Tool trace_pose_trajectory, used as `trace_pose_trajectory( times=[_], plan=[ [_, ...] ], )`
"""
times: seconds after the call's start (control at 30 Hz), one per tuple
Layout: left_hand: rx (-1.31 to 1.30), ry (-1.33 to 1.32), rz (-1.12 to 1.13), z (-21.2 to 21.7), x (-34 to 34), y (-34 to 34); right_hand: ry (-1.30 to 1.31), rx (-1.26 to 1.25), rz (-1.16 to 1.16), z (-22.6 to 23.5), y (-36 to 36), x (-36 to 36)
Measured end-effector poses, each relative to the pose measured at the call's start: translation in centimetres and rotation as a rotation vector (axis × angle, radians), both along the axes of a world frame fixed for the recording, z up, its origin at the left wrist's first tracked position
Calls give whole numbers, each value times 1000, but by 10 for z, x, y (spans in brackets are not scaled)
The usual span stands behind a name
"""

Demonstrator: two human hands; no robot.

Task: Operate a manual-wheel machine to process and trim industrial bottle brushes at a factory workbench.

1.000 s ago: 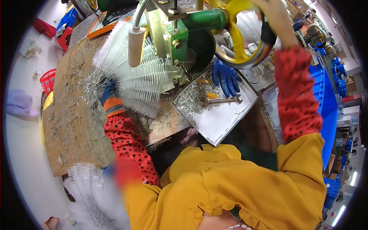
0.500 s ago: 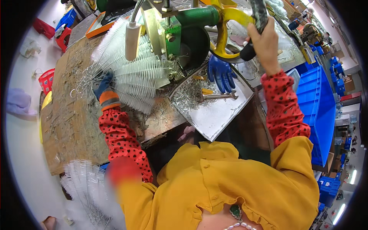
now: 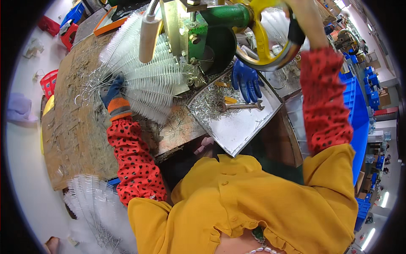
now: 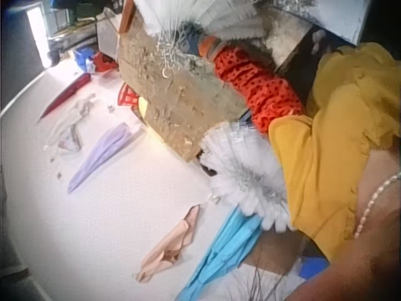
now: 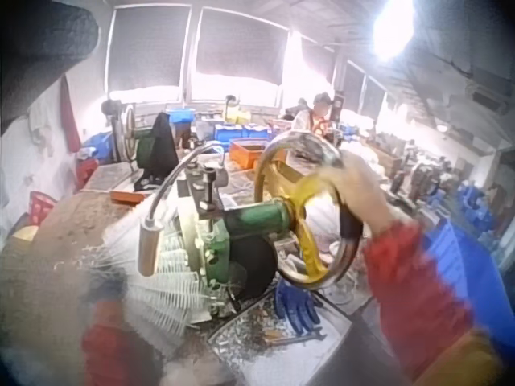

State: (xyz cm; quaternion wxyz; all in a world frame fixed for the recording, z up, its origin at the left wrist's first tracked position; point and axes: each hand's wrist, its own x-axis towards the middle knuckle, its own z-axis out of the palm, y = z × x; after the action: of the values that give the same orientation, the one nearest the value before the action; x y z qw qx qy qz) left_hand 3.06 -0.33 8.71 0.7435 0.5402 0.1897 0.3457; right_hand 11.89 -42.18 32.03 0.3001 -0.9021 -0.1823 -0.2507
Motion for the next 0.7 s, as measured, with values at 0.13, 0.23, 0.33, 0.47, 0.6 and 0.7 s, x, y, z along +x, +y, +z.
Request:
trace_pose_trajectory(
  times=[0.13, 0.23, 0.33, 0.47, 0.6, 0.7],
  plan=[
    [-61, 83, -17, -27, -2, 23, -210, 580, -58, -135, 19, -48],
    [-72, 83, -62, -20, 1, 24, -229, 684, -30, -165, 17, -53],
    [-7, 60, -41, -11, 4, 19, -159, 578, -32, -148, 15, -53],
    [99, 21, 36, -1, 10, 19, -62, 444, -35, -104, 9, -57],
    [404, 368, 232, -50, 32, 77, 16, 171, -27, -43, 11, -44],
    [600, 626, 330, -75, 50, 106, 4, 1, -44, 17, 32, -37]
  ],
)
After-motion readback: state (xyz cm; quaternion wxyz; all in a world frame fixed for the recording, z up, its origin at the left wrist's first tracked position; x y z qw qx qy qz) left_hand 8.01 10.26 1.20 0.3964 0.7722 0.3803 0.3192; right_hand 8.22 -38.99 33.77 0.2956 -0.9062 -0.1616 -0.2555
